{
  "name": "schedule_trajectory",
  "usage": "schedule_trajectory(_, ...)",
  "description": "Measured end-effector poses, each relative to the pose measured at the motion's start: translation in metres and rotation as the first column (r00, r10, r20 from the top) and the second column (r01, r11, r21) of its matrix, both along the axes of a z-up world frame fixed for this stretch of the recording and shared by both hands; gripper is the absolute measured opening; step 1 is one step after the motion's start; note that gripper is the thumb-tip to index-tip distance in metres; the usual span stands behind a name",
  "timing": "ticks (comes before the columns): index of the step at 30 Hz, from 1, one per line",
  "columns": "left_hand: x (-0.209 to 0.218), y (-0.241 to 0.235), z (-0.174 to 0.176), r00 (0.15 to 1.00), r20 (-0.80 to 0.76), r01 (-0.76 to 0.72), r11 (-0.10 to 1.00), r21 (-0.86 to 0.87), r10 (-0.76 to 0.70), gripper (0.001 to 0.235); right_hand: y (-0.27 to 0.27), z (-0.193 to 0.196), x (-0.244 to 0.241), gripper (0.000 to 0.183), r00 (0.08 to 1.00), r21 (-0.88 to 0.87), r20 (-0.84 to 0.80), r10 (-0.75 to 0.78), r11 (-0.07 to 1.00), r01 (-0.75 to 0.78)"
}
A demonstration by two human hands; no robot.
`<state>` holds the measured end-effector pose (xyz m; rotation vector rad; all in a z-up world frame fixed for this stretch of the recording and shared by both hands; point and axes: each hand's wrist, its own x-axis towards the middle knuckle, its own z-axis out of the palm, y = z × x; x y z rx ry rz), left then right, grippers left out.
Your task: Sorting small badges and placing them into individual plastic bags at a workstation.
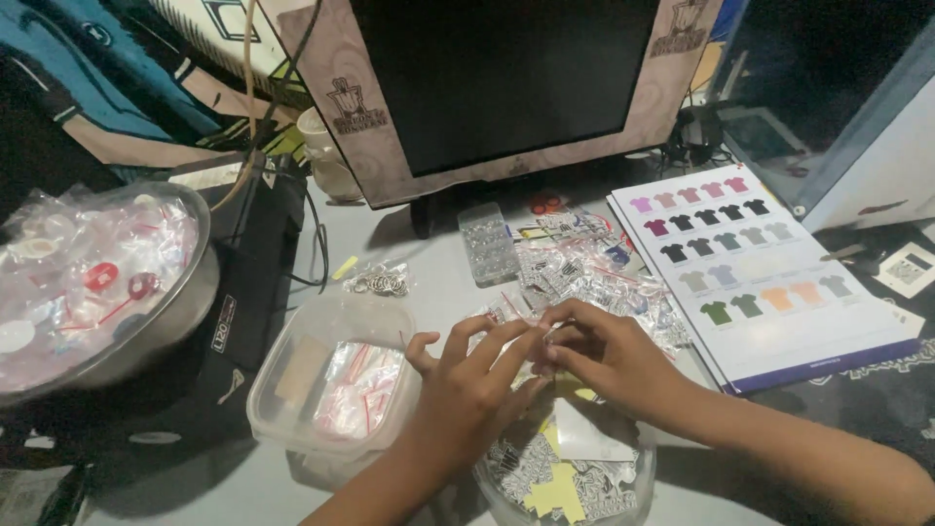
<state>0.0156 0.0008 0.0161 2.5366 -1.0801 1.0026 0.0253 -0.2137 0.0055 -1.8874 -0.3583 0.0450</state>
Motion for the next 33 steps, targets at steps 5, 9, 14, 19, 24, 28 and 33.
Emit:
schedule_trajectory(5,-0.003,0.003,-0.007,0.992,-0.127,0.011,0.994,-0.110,-0.025,0.046,0.002,0.006,-0.005,0.017,1.000,0.025,0.004,-0.002,1.000,0.002)
schedule_trajectory(9,-0.001,0.002,-0.014,0.978,-0.207,-0.014,0.973,-0.228,-0.034,0.048,0.001,0.009,-0.007,0.019,0.927,-0.158,0.360,0.106,0.986,-0.051)
schedule_trajectory(14,-0.001,0.002,-0.020,0.981,-0.185,0.006,0.973,-0.232,-0.050,0.045,0.003,0.002,-0.007,0.024,0.923,-0.181,0.354,0.149,0.979,-0.089)
schedule_trajectory(19,-0.003,0.000,-0.016,0.990,-0.136,0.005,0.976,-0.217,-0.035,0.042,0.002,0.003,-0.004,0.017,0.962,-0.146,0.254,0.095,0.987,-0.059)
schedule_trajectory(24,-0.003,0.000,-0.014,0.972,-0.228,-0.009,0.965,-0.264,-0.053,0.038,0.001,0.010,-0.002,0.023,0.996,0.003,0.045,0.079,0.997,-0.079)
schedule_trajectory(28,-0.002,-0.001,-0.023,0.939,-0.341,-0.070,0.942,-0.329,-0.049,0.041,0.001,0.006,-0.003,0.017,0.986,-0.060,0.161,-0.036,0.997,0.046)
schedule_trajectory(33,-0.005,-0.006,-0.025,0.774,-0.605,-0.172,0.858,-0.484,-0.186,0.036,0.002,-0.006,-0.010,0.015,0.975,-0.243,0.204,0.087,0.969,-0.036)
